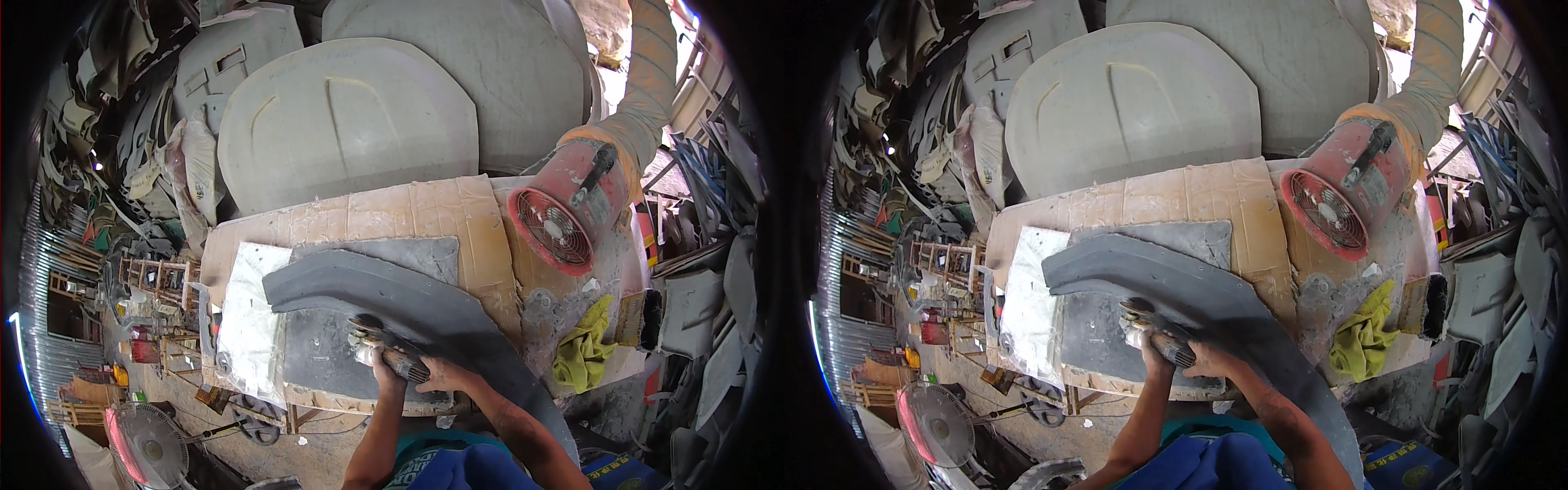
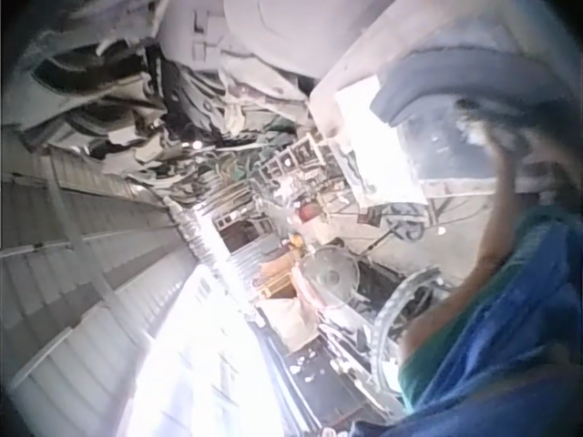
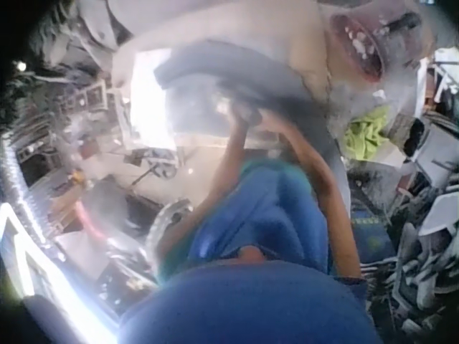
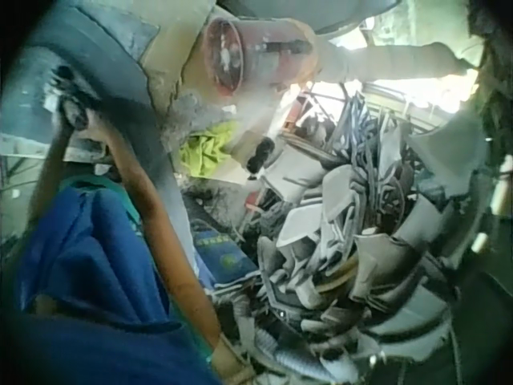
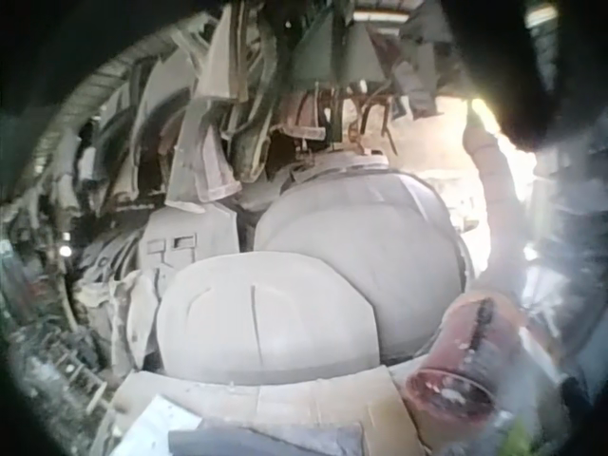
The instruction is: The person uses a handheld power sander to smooth the surface of a large, curved grey car part resting on a workbench. The person moves the tool along the length of the part, generating dust while working in a cluttered workshop environment.
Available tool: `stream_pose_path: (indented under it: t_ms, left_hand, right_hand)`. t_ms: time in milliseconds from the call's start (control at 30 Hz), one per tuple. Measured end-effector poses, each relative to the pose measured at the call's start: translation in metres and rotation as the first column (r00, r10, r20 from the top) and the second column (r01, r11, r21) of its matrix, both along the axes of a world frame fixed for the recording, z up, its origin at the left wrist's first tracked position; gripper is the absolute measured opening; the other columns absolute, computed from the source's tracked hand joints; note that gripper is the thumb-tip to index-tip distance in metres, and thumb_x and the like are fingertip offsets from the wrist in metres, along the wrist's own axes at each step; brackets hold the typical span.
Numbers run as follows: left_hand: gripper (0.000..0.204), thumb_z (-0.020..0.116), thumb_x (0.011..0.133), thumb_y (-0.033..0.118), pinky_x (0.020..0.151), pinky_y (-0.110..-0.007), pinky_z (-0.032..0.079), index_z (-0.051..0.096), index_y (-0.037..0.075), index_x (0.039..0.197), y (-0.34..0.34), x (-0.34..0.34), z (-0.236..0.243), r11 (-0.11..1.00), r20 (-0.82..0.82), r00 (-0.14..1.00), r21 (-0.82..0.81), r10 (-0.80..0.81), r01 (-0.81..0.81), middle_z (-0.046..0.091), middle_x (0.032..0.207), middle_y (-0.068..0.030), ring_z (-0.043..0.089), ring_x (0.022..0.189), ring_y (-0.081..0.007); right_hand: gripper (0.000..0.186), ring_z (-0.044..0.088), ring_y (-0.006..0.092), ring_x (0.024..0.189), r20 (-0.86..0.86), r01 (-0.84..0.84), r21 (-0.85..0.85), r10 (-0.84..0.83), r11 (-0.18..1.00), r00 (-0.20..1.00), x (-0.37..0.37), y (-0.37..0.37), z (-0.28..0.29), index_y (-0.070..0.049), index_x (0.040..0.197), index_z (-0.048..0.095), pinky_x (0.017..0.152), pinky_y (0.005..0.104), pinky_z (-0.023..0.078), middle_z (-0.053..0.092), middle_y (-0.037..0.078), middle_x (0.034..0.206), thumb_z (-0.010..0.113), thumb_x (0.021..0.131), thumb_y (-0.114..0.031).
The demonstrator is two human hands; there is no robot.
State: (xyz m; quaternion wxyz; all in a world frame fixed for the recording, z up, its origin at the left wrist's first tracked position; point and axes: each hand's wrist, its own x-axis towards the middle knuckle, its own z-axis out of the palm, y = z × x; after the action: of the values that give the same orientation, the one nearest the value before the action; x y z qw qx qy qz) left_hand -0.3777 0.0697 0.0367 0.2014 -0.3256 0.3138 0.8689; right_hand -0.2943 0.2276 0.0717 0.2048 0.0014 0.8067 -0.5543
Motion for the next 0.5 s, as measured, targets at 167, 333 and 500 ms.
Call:
stream_pose_path:
  t_ms: [167, 333, 500]
  left_hand:
    - [0.021, 0.06, 0.09, 0.025, 0.075, -0.041, 0.056, 0.053, 0.009, 0.103, -0.006, -0.01, -0.001, 0.999, -0.001, 1.0, 0.045, 0.016, -0.016, 0.06, 0.086, -0.0108, 0.062, 0.078, -0.0264]
    - [0.022, 0.061, 0.089, 0.023, 0.075, -0.041, 0.056, 0.052, 0.009, 0.103, -0.01, -0.018, 0.001, 1.0, -0.014, 1.0, 0.016, 0.014, -0.014, 0.06, 0.086, -0.0104, 0.062, 0.078, -0.0258]
    - [0.033, 0.065, 0.088, 0.03, 0.076, -0.039, 0.056, 0.051, 0.01, 0.11, -0.015, -0.023, -0.003, 0.999, -0.039, 0.999, -0.042, 0.007, -0.009, 0.057, 0.088, -0.0093, 0.061, 0.08, -0.0232]
  right_hand:
    - [0.073, 0.069, 0.0314, 0.081, 0.041, -0.029, 0.034, 0.028, 0.999, 0.999, -0.012, -0.003, 0.007, 0.011, 0.118, 0.052, 0.074, 0.0416, 0.054, 0.067, 0.024, 0.09, 0.083, 0.075, -0.039]
    - [0.072, 0.069, 0.0309, 0.082, 0.003, -0.003, 0.029, 0.003, 1.0, 1.0, -0.018, -0.009, 0.008, 0.01, 0.117, 0.052, 0.073, 0.0418, 0.054, 0.067, 0.025, 0.09, 0.083, 0.074, -0.038]
    - [0.072, 0.069, 0.0306, 0.084, 0.097, 0.018, -0.062, -0.012, 0.998, 0.995, -0.024, -0.011, 0.016, 0.01, 0.12, 0.052, 0.075, 0.0414, 0.054, 0.067, 0.025, 0.093, 0.083, 0.074, -0.037]
